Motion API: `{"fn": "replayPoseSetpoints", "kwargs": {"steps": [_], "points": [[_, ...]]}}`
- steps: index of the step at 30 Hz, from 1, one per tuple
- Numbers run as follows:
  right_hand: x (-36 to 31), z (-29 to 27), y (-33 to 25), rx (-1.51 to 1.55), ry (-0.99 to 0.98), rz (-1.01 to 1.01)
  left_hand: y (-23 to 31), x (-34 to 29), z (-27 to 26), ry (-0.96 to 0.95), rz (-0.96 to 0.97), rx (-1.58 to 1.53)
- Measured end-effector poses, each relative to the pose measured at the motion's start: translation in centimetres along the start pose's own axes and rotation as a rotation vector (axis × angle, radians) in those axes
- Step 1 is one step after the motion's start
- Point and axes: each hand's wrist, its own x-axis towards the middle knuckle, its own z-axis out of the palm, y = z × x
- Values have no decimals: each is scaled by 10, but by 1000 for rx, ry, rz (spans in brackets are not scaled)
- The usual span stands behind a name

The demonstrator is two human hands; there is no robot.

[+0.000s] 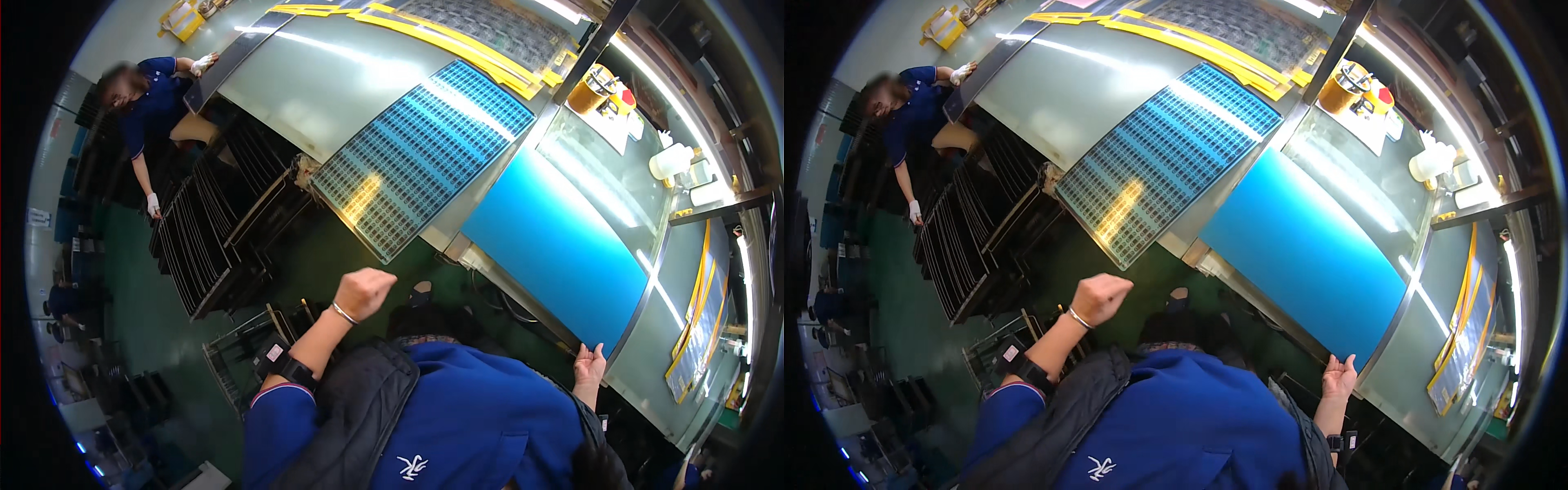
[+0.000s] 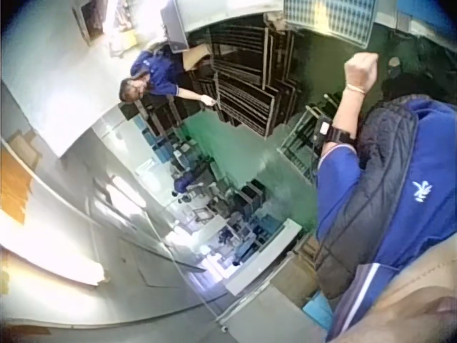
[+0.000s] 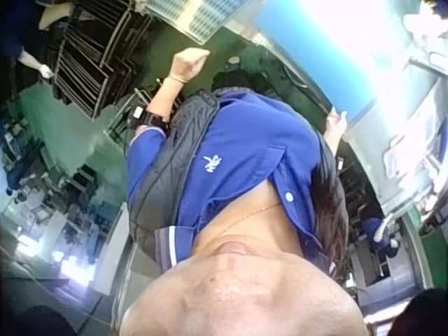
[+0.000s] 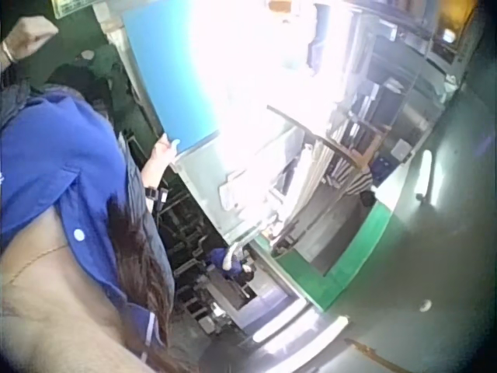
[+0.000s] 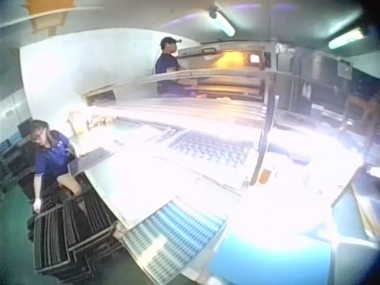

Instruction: Picking up, inspecting, and placing patterned manufactured sheets into storage racks on a production floor.

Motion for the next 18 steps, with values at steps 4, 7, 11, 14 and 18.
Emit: {"fn": "replayPoseSetpoints", "kwargs": {"steps": [4,7,11,14,18], "points": [[6,-8,-2,-24,-32,1,-13,10,-14,63,-95,75],[9,-12,-3,-11,-46,-35,-14,20,-12,-113,-31,157],[2,-6,-6,-13,-23,2,-11,21,5,-109,13,159],[-7,-9,-7,-66,-47,-90,-8,34,13,-101,53,153],[-34,-4,-40,-149,-53,-283,-5,53,9,-132,-60,25]]}}
